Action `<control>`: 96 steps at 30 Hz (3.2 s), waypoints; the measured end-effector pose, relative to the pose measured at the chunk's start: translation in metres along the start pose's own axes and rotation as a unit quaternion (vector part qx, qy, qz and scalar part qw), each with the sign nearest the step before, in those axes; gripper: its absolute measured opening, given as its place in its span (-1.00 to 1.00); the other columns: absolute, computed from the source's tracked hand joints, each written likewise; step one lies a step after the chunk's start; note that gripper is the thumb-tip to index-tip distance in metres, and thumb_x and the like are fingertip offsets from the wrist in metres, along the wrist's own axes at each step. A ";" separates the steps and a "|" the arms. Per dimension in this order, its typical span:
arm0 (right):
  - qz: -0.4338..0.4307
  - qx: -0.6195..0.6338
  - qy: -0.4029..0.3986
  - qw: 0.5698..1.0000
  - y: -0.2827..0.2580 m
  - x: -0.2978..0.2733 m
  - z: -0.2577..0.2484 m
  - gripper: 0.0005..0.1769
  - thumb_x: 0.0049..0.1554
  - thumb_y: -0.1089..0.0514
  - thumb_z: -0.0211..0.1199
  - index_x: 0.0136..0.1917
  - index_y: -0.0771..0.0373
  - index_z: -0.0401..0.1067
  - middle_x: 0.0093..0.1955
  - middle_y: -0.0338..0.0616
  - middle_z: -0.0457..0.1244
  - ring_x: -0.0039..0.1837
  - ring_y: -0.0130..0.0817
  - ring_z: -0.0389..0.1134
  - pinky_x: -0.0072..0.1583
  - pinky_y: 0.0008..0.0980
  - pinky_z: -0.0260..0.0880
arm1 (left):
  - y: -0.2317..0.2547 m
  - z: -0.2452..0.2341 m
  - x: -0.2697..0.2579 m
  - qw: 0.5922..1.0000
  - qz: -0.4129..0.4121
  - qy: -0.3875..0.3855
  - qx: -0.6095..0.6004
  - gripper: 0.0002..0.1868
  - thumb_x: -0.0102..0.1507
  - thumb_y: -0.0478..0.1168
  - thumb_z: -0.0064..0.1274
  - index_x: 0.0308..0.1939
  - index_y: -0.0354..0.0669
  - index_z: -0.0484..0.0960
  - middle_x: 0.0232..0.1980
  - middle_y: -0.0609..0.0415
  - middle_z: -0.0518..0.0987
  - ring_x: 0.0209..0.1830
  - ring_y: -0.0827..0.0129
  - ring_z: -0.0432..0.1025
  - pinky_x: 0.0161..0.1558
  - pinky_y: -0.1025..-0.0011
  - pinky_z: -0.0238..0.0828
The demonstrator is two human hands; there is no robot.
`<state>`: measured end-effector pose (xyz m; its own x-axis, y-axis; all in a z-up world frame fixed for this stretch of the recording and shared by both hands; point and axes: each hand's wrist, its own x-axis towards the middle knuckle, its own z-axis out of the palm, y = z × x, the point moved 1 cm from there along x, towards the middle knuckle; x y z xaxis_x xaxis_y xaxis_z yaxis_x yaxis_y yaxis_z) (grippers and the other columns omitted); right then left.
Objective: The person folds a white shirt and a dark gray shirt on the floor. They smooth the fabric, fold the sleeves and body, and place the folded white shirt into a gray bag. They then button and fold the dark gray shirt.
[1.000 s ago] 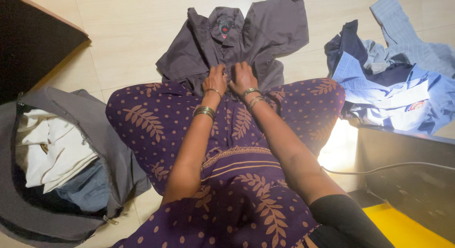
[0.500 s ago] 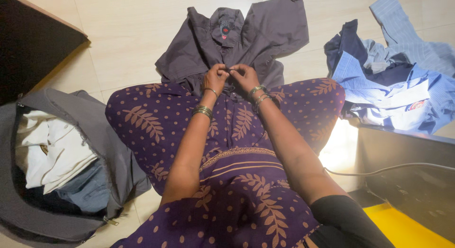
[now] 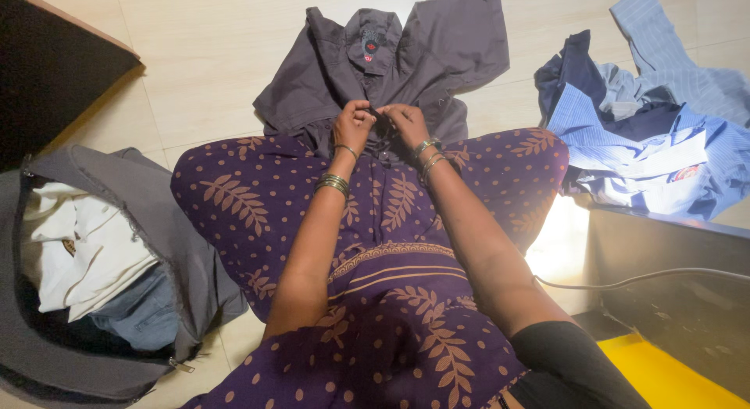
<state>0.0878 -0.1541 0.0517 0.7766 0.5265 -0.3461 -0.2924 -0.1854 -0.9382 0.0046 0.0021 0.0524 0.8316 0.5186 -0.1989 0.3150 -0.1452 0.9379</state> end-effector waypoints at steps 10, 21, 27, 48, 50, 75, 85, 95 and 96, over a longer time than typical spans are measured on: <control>-0.110 -0.214 0.058 0.969 -0.042 -0.018 0.015 -0.81 0.12 0.13 0.41 -0.02 0.26 0.58 -0.11 -0.24 0.46 -0.03 -0.57 0.48 0.05 -0.50 0.47 | -0.018 0.003 0.009 0.999 -0.023 0.014 -0.045 -0.74 0.18 -0.17 0.30 -0.10 -0.19 0.75 -0.26 0.05 0.76 -0.28 0.46 0.64 -0.17 0.51 0.55; -0.140 -0.207 0.033 0.968 -0.043 -0.022 0.020 -0.78 0.12 0.22 0.38 0.03 0.27 0.47 -0.10 -0.25 0.43 -0.04 -0.56 0.48 0.05 -0.50 0.47 | -0.054 0.017 0.024 0.991 -0.010 0.000 -0.135 -0.77 0.26 -0.34 0.18 0.01 -0.22 0.61 -0.26 0.11 0.69 -0.37 0.61 0.48 -0.31 0.56 0.43; -0.150 -0.191 0.040 0.969 -0.040 -0.019 0.018 -0.83 0.18 0.20 0.37 0.01 0.28 0.48 -0.06 -0.26 0.43 -0.01 -0.59 0.45 0.06 -0.52 0.43 | -0.041 0.014 0.016 0.996 0.017 0.015 -0.092 -0.75 0.27 -0.34 0.14 0.04 -0.20 0.57 -0.28 0.13 0.68 -0.36 0.61 0.54 -0.28 0.59 0.46; -0.124 -0.202 0.070 0.969 -0.036 -0.017 0.020 -0.79 0.13 0.24 0.31 0.04 0.26 0.40 -0.13 -0.23 0.40 -0.10 -0.50 0.46 -0.01 -0.48 0.45 | -0.081 0.031 0.032 0.965 -0.033 -0.070 -0.251 -0.58 0.21 -0.35 0.20 0.13 -0.20 0.48 -0.26 0.19 0.58 -0.36 0.60 0.44 -0.33 0.60 0.40; -0.162 -0.259 0.097 0.947 -0.057 -0.028 0.025 -0.77 0.14 0.20 0.31 0.06 0.26 0.39 -0.10 -0.17 0.40 -0.05 -0.34 0.47 0.02 -0.38 0.45 | -0.071 0.025 0.030 0.981 -0.018 -0.046 -0.189 -0.54 0.16 -0.31 0.27 0.12 -0.19 0.49 -0.24 0.16 0.59 -0.35 0.55 0.48 -0.29 0.57 0.44; 0.196 -0.646 -0.086 0.733 -0.101 -0.001 0.021 -0.31 0.19 -0.31 0.15 0.35 0.25 0.37 0.34 0.15 0.27 0.38 0.09 0.30 0.35 -0.02 0.30 | 0.018 -0.172 0.084 0.761 0.073 -0.209 0.610 -0.19 0.17 -0.08 0.23 0.49 0.22 0.25 0.58 0.21 0.15 0.61 0.14 -0.01 0.39 0.04 0.15; -0.088 -0.597 0.187 0.775 -0.089 0.022 -0.062 0.03 0.15 -0.10 0.34 0.70 0.08 -0.15 0.72 0.09 -0.14 0.68 -0.01 -0.10 0.55 0.16 -0.03 | 0.062 -0.177 0.079 0.763 -0.022 -0.222 0.606 -0.11 0.23 0.18 0.15 0.54 0.03 0.15 0.53 0.09 0.22 0.35 0.19 0.34 0.22 0.16 0.36; -0.085 -0.599 0.033 0.796 -0.118 -0.075 0.014 0.12 -0.16 -0.24 0.52 0.52 0.05 0.07 0.54 -0.01 0.01 0.56 -0.05 0.02 0.45 0.12 -0.04 | 0.036 -0.157 0.080 0.754 -0.004 -0.140 0.641 -0.41 0.33 0.21 0.04 0.17 -0.21 0.59 0.15 -0.03 0.60 0.17 0.20 0.47 0.09 0.20 0.40; -0.071 -0.594 0.021 0.801 -0.111 -0.081 0.014 0.04 -0.18 -0.22 0.51 0.46 0.04 0.16 0.48 -0.06 0.10 0.51 -0.08 0.09 0.44 0.08 0.03 | 0.029 -0.153 0.082 0.756 0.005 -0.126 0.642 -0.43 0.33 0.20 0.03 0.14 -0.21 0.61 0.12 -0.02 0.62 0.16 0.20 0.47 0.07 0.20 0.40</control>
<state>0.0501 -0.1643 0.1842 0.7803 0.5886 -0.2112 0.5186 -0.7978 -0.3075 0.0115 0.1694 0.1071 0.8471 0.3586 -0.3923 0.3578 -0.9305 -0.0778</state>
